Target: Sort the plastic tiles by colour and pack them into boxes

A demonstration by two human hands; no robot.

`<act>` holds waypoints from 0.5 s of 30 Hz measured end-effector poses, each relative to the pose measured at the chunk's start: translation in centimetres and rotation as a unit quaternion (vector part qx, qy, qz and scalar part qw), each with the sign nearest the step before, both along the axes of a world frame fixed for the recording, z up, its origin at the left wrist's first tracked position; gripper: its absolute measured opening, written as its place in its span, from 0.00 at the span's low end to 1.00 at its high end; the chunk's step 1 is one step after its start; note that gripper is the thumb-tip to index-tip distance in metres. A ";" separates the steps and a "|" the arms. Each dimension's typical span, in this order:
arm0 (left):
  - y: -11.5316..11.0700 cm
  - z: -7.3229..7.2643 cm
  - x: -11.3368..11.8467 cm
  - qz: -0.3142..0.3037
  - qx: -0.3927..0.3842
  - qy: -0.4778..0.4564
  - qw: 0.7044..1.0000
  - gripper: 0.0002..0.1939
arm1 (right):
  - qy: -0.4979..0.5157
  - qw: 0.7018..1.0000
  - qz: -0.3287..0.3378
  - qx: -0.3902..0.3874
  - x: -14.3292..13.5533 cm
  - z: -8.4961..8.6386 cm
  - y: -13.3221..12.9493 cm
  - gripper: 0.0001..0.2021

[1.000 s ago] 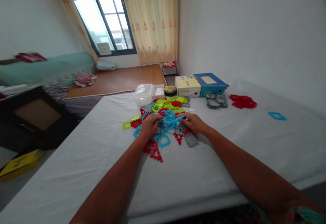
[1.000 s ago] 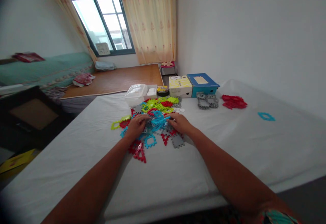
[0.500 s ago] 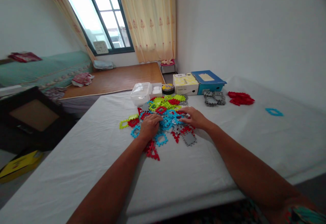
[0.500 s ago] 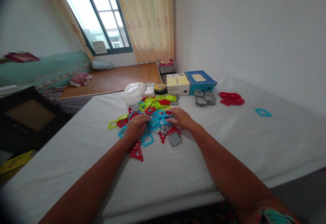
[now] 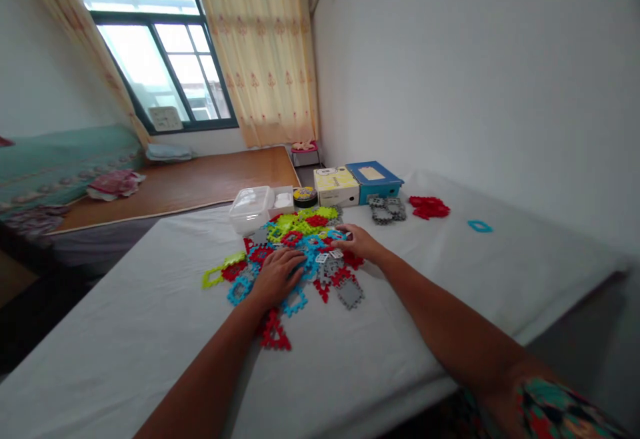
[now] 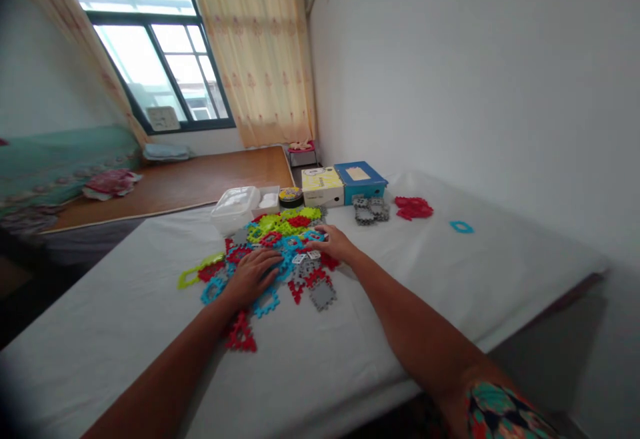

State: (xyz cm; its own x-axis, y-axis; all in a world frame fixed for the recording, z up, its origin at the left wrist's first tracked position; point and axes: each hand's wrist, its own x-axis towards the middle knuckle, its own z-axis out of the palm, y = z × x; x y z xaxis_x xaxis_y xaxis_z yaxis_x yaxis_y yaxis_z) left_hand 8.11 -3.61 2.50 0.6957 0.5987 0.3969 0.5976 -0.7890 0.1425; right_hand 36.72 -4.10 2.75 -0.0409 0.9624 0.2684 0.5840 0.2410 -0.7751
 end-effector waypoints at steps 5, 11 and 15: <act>1.2 -0.7 -0.7 0.006 0.004 0.002 1.000 0.18 | -0.049 0.993 -0.101 0.033 7.6 1.4 -0.2 0.28; 2.8 -1.9 -0.8 -0.027 0.006 -0.023 0.999 0.16 | -0.170 0.875 -0.452 0.048 22.1 2.3 -5.4 0.25; 1.8 -0.1 -0.3 -0.013 0.003 -0.057 0.998 0.15 | -0.181 0.783 -0.593 -0.049 28.7 0.2 -9.6 0.27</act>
